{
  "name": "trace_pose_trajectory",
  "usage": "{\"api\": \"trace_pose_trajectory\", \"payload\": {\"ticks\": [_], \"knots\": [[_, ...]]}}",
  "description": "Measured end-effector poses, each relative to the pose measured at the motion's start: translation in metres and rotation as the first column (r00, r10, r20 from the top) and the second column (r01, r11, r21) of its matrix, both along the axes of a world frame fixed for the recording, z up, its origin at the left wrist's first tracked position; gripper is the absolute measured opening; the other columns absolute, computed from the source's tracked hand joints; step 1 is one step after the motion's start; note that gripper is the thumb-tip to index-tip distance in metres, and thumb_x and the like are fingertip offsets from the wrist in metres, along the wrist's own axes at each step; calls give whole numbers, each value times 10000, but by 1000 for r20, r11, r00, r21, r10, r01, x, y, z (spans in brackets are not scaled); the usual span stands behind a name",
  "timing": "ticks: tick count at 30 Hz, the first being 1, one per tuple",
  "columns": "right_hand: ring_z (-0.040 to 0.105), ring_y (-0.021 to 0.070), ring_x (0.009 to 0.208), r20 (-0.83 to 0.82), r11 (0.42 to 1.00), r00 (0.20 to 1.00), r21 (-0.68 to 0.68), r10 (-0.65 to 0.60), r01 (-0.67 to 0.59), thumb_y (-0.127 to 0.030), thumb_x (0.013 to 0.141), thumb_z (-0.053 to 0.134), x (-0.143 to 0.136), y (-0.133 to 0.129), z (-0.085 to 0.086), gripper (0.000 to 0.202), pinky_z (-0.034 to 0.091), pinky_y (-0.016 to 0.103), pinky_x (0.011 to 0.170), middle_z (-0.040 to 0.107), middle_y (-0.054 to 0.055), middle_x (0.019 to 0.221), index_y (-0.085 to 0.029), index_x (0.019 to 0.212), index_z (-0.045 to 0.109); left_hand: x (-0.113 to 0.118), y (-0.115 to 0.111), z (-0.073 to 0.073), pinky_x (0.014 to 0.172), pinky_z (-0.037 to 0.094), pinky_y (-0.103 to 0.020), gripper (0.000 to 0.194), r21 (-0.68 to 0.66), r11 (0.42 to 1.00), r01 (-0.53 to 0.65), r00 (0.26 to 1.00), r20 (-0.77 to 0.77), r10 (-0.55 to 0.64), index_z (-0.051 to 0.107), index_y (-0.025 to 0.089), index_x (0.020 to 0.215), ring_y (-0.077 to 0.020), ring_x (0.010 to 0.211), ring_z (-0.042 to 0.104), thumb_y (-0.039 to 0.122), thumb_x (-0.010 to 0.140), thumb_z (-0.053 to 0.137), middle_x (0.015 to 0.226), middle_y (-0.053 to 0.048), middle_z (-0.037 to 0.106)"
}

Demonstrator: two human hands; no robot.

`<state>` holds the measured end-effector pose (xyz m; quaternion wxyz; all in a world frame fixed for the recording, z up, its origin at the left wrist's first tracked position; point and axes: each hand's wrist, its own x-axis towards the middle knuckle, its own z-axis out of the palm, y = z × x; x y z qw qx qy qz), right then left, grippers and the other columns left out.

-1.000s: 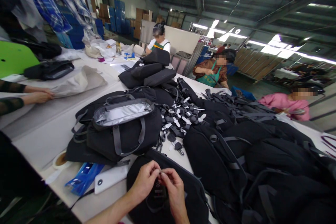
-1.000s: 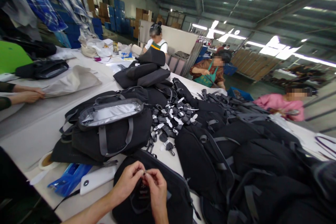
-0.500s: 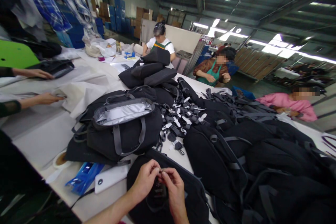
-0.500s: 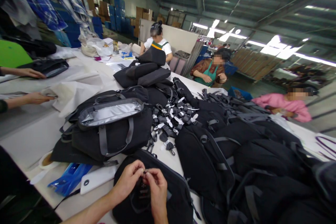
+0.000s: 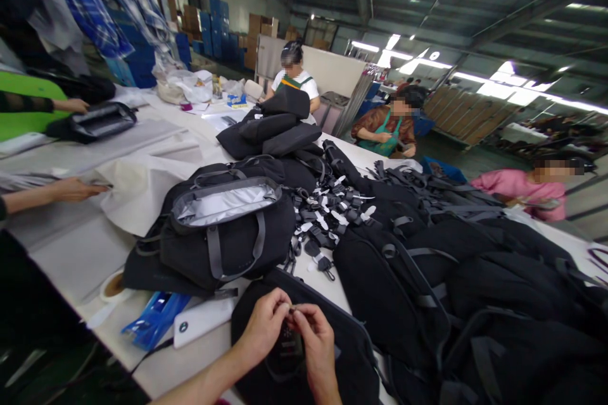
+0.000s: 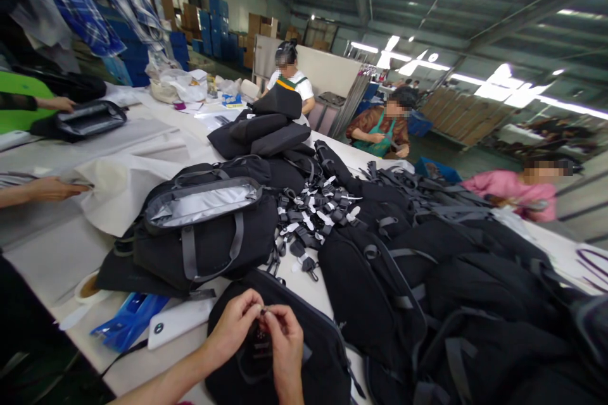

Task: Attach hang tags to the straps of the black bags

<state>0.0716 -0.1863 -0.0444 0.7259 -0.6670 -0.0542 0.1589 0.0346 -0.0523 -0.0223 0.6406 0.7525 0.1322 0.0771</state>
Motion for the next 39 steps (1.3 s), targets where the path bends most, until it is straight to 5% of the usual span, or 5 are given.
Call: {"api": "trace_pose_trajectory", "payload": {"ticks": [7, 24, 33, 37, 39], "knots": [[629, 197, 728, 60, 998, 998, -55, 21, -18, -457, 774, 717, 1, -1, -7, 270, 516, 293, 698, 687, 18, 767, -190, 801, 693, -1, -1, -5, 704, 427, -293, 179, -10, 1000, 6, 1000, 2, -6, 552, 189, 748, -194, 734, 576, 318, 810, 444, 729, -21, 592], [577, 175, 679, 344, 949, 933, -316, 107, 8, -352, 880, 566, -4, 0, 8, 202, 437, 265, 659, 647, -13, 709, -228, 742, 647, -6, -3, -1, 721, 391, -305, 179, 155, 988, 18, 1000, -21, -15, 468, 216, 743, -200, 755, 545, 306, 851, 358, 755, -30, 563], [595, 174, 665, 404, 919, 900, -395, 165, 8, -308, 906, 532, -6, 1, 4, 219, 444, 270, 645, 656, -9, 698, -231, 727, 633, -4, -6, -8, 641, 391, -283, 182, 110, 994, -2, 998, -69, 10, 482, 212, 720, -180, 664, 532, 324, 825, 385, 691, -10, 538], [667, 184, 853, 482, 871, 827, -491, 288, -17, -282, 971, 436, 0, -17, 5, 247, 511, 284, 789, 722, 24, 925, -249, 959, 680, 0, 5, -1, 690, 425, -282, 182, 62, 995, 77, 996, -55, -74, 537, 203, 726, -185, 706, 573, 315, 807, 419, 715, -19, 594], [642, 223, 1070, 566, 809, 758, -581, 323, 89, -296, 985, 412, 10, -30, 8, 293, 495, 360, 954, 700, 72, 1149, -243, 1145, 652, 0, 15, 2, 770, 433, -296, 219, 91, 992, 87, 996, -13, -87, 580, 199, 768, -201, 799, 599, 327, 835, 415, 787, -36, 641]]}}
